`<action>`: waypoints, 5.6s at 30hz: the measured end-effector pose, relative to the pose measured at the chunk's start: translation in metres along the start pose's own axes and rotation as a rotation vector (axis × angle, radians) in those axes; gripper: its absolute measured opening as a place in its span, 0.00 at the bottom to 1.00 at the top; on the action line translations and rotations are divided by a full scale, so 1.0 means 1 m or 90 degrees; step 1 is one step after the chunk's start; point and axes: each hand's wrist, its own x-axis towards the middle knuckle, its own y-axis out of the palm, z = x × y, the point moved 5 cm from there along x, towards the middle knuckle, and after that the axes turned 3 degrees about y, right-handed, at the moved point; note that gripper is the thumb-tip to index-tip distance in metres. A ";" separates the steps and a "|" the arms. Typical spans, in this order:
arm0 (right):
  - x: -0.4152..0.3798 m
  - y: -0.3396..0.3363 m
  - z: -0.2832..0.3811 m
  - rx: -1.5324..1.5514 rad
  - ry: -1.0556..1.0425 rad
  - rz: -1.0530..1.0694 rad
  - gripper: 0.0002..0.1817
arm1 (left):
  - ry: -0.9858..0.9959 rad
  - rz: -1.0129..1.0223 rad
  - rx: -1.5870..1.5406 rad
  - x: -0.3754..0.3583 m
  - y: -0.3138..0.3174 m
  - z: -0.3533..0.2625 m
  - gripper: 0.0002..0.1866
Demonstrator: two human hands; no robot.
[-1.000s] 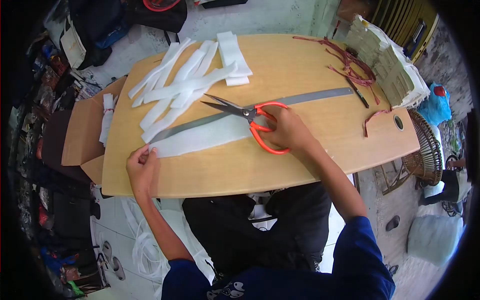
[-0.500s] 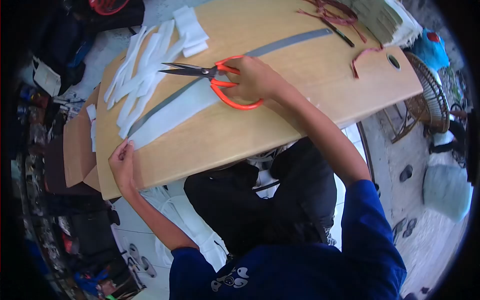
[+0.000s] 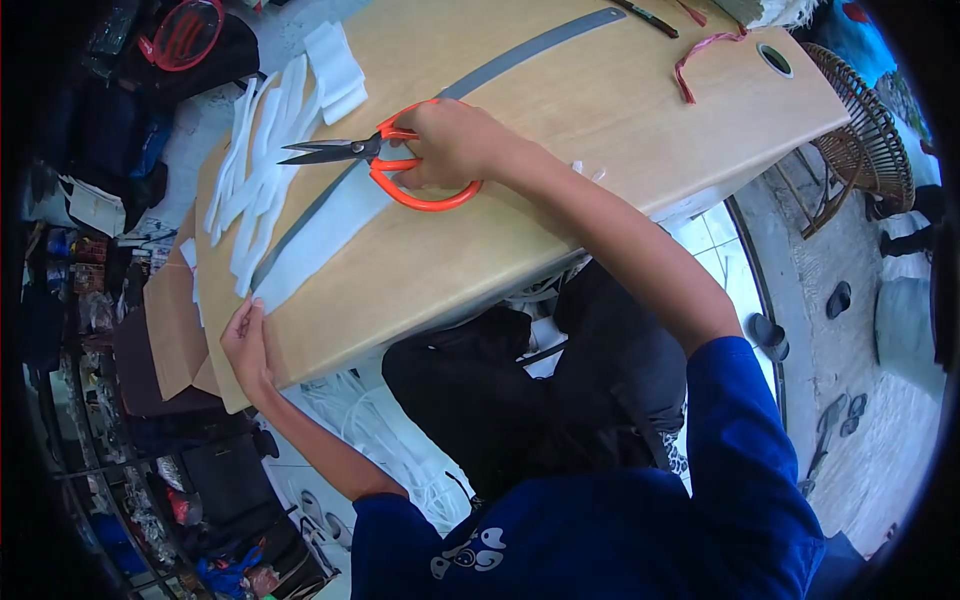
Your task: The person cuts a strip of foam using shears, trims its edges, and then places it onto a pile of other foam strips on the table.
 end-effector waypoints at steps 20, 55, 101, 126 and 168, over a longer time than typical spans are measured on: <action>0.004 -0.006 -0.001 0.232 -0.126 -0.071 0.20 | 0.103 -0.253 0.056 -0.068 0.025 -0.051 0.31; -0.249 0.077 0.031 0.581 -0.061 0.052 0.34 | 0.103 0.259 -0.545 -0.171 0.149 -0.194 0.11; -0.260 0.087 0.023 0.546 -0.041 0.089 0.35 | 0.063 0.263 -0.609 -0.192 0.151 -0.164 0.11; -0.249 0.089 0.034 0.548 -0.032 0.057 0.36 | 0.061 0.207 -0.594 -0.204 0.148 -0.154 0.07; -0.249 0.090 0.033 0.401 0.098 -0.034 0.16 | 0.188 0.278 -0.348 -0.186 0.135 -0.173 0.10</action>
